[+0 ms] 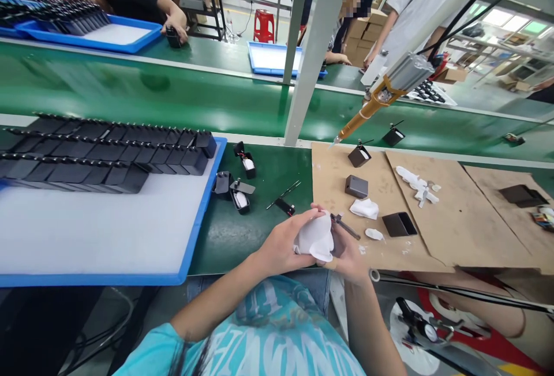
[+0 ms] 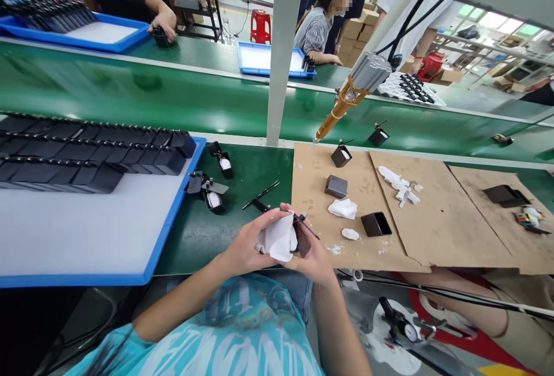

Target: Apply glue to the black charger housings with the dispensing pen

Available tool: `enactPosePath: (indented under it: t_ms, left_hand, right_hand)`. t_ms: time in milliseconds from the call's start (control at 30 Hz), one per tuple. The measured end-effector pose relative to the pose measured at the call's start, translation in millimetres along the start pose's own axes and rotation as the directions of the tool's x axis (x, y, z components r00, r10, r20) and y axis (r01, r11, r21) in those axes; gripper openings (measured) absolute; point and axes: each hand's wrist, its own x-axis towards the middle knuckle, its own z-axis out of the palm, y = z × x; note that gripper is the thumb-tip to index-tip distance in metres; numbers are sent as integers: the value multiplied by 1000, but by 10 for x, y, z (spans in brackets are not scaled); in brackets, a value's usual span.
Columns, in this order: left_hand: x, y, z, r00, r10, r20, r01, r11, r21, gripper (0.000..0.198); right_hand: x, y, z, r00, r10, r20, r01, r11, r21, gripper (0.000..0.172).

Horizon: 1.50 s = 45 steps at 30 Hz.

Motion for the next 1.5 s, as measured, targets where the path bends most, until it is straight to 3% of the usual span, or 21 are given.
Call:
enactPosePath:
  t_ms: [100,167,267,333,500,667,867,1000,1167,1367,1500]
  left_hand:
    - [-30,-8,7,998,-43,-38,39,996,-86,91]
    - [-53,-17,4,997,-49,-63,42,993,-108,92]
    - [-78,-35,-2,998,-34,-57,28,994,-104,90]
    - [-90,-50,2,999,-17,-40,12,993,-115,87]
    - [-109,-90,41,998,-1,-66,-11,982,-189,84]
    - [-77,-85,82,986,15,-165,-70,940,-334,86]
    - [-58,-51,77,979,24,-205,-101,921,-376,87]
    - [-76,-54,52,981,37,-189,-109,918,-382,83]
    - [-90,-37,17,993,-9,-121,-45,899,-436,81]
    - [-100,-23,-35,991,-134,5,116,837,-534,76]
    - [-117,-34,-37,984,-168,53,169,811,-560,76]
  right_hand:
    - [1,-6,-67,998,-38,58,36,999,41,85]
    - [44,-56,-136,996,-87,26,85,993,84,89]
    - [141,-183,-214,965,-204,-165,220,971,89,62]
    - [193,-279,-218,940,-265,-217,269,963,-12,41]
    - [205,-487,-99,926,-378,15,359,863,-356,19]
    - [152,-557,15,888,-454,73,431,768,-474,30]
    - [120,-622,90,850,-508,141,474,619,-627,31]
    - [114,-634,122,827,-533,176,488,528,-695,30]
    - [113,-577,115,763,-598,245,560,422,-713,35]
    - [126,-513,86,715,-668,209,592,418,-690,42]
    - [103,-491,70,792,-600,112,506,543,-670,41]
